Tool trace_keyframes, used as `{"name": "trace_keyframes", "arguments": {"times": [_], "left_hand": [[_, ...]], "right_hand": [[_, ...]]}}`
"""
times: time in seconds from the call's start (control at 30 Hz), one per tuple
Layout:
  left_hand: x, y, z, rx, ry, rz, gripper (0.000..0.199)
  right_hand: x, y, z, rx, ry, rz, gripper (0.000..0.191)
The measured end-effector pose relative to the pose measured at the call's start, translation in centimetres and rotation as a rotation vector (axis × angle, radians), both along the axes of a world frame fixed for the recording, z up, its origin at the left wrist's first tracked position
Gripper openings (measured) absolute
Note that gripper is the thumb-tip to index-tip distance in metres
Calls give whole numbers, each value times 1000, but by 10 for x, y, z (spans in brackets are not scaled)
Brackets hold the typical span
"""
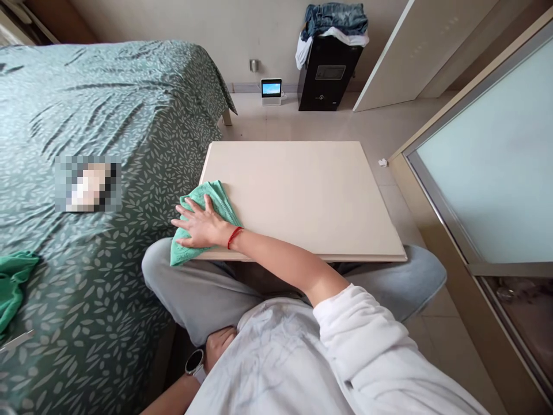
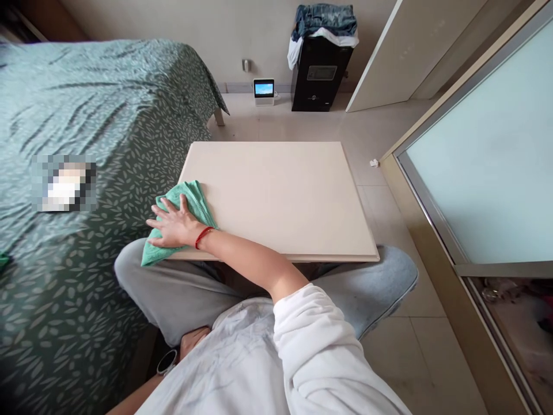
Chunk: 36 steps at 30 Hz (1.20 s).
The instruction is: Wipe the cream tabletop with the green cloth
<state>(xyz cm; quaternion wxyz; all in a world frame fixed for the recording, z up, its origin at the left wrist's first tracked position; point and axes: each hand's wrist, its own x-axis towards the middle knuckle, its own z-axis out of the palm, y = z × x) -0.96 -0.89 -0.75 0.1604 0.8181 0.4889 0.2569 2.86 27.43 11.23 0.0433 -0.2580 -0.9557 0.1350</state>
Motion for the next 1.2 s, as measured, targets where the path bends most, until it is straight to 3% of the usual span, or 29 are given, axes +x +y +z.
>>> {"name": "trace_keyframes", "arguments": {"times": [0.17,0.27,0.4,0.53,0.67,0.8,0.97,1.1,1.2], "left_hand": [[-2,0,-2,2,5,-24,39],[-2,1,-1,-6,5,-40,38],[0,2,1,-14,-8,-47,39],[2,3,4,-27,-25,-37,42],[3,4,6,-39,-39,-36,42],[4,3,8,-57,-36,-24,40],[5,3,9,-66,-34,-30,38],[4,4,7,-45,-37,-29,38],[3,3,5,-25,-31,-31,37]], "right_hand": [[61,28,13,-78,-91,-205,80],[129,54,18,-110,-144,-413,81],[242,78,13,-109,-183,-739,80],[347,73,0,-74,-199,-1009,81],[407,44,-11,-85,-138,-1255,85],[419,23,-12,-110,-83,-1396,85],[394,32,-1,-103,-135,-1359,85],[335,44,7,-98,-182,-1165,82],[266,43,8,-113,-184,-893,83]]}}
